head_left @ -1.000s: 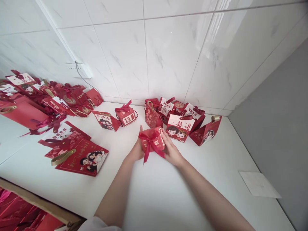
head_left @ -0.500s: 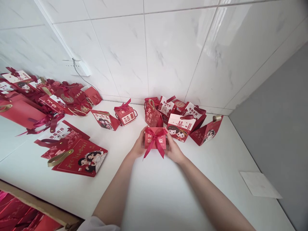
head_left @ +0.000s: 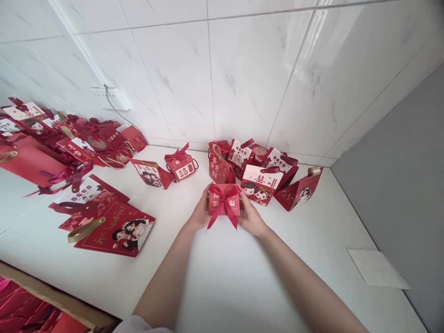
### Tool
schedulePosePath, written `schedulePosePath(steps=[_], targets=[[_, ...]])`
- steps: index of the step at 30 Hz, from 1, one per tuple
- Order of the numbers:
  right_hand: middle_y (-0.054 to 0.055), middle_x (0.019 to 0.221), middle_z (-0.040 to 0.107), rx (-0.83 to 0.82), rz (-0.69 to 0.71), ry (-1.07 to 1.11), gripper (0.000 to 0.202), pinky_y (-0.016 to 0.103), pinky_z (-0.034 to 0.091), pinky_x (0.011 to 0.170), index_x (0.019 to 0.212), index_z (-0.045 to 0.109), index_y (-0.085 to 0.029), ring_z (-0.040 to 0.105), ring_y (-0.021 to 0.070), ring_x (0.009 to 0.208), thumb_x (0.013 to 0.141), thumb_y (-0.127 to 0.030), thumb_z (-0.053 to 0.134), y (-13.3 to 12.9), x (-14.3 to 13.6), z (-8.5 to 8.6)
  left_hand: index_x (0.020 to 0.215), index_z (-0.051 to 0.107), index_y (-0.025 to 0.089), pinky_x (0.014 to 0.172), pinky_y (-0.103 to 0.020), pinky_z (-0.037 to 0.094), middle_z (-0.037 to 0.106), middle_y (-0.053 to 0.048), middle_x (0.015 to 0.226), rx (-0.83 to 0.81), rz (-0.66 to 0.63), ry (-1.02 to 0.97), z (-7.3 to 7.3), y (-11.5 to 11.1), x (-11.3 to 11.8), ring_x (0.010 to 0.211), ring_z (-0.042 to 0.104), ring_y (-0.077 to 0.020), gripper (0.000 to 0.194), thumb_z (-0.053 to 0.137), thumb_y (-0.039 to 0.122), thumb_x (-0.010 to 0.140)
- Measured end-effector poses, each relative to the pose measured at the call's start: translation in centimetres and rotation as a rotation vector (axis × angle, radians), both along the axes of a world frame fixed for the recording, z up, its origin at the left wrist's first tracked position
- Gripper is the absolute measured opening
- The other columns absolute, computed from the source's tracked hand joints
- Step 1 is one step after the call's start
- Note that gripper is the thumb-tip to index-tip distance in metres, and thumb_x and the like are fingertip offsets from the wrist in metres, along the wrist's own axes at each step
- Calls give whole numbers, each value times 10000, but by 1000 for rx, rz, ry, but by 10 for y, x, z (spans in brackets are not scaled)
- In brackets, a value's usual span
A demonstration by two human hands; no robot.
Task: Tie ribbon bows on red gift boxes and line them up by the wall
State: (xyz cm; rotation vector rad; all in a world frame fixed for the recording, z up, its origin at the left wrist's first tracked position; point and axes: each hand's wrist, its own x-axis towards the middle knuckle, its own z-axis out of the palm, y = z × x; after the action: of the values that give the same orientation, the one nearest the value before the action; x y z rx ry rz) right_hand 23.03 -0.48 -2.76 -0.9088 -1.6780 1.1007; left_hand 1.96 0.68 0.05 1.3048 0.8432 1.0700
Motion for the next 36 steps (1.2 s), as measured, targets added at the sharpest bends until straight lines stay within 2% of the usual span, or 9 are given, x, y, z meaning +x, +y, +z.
schedulePosePath(steps=[5, 9, 14, 17, 21, 25, 28, 31, 36], targets=[[45, 1624, 153, 96, -26, -36, 943, 496, 221, 1198, 1555, 133, -311, 182, 288, 1482, 820, -405, 717, -2, 4, 7, 1379, 440, 228, 985, -435, 468, 541, -147, 1372, 20, -27, 86, 0, 0, -9, 1212, 546, -330, 913, 873, 228, 575], [58, 1619, 176, -13, 119, 77, 884, 459, 350, 1140, 1560, 46, -320, 361, 268, 1409, 895, -478, 607, -5, 8, 16, 1291, 550, 187, 985, -450, 452, 577, -160, 1339, -41, -59, -45, -3, 6, -14, 1232, 535, -364, 750, 828, 443, 643], [89, 1577, 291, -5, 111, 103, 800, 449, 394, 1104, 1560, 102, -297, 421, 276, 1363, 924, -544, 521, -4, 10, 15, 1247, 608, 186, 921, -414, 476, 659, -146, 1203, -2, -96, -43, -2, 8, -12, 1102, 615, -323, 663, 729, 570, 720], [102, 1561, 312, 41, 42, 89, 829, 465, 393, 1104, 1558, 105, -279, 357, 286, 1405, 909, -551, 542, -3, 9, 11, 1264, 618, 192, 970, -421, 455, 639, -142, 1266, -7, -89, -55, 2, 6, -11, 1180, 580, -337, 612, 698, 542, 768], [114, 1601, 190, 162, -187, -28, 1039, 520, 398, 1092, 1560, 76, -273, 269, 339, 1439, 785, -527, 719, -3, 8, 4, 1261, 628, 176, 995, -440, 452, 618, -146, 1309, -73, -37, -61, 1, 4, -12, 1224, 562, -338, 487, 628, 448, 857], [112, 1595, 214, 209, -182, -79, 985, 507, 476, 1022, 1562, 49, -286, 403, 322, 1357, 833, -477, 683, -7, 4, 4, 1292, 568, 225, 831, -424, 548, 656, -130, 1235, -123, 72, -71, -4, 7, -15, 1063, 656, -314, 525, 695, 390, 811], [107, 1595, 227, 272, -154, -91, 904, 455, 530, 957, 1562, 62, -287, 516, 283, 1243, 875, -427, 633, -13, 1, 8, 1320, 515, 251, 722, -421, 573, 710, -104, 1069, -148, 84, -121, -5, 9, -19, 820, 708, -256, 551, 673, 426, 822], [106, 1589, 256, 361, -168, -153, 866, 454, 532, 946, 1563, 61, -271, 507, 286, 1258, 892, -391, 596, -18, 0, 14, 1272, 534, 255, 701, -412, 567, 728, -66, 948, -160, 118, -149, -6, 11, -22, 676, 698, -211, 513, 672, 450, 818], [116, 1590, 257, 534, -100, -350, 837, 522, 406, 1094, 1561, 87, -216, 339, 309, 1413, 893, -367, 568, -20, -1, 22, 1270, 587, 225, 934, -445, 507, 670, -121, 1223, -100, 62, -272, -12, 5, -19, 1097, 645, -305, 695, 750, 577, 694]])
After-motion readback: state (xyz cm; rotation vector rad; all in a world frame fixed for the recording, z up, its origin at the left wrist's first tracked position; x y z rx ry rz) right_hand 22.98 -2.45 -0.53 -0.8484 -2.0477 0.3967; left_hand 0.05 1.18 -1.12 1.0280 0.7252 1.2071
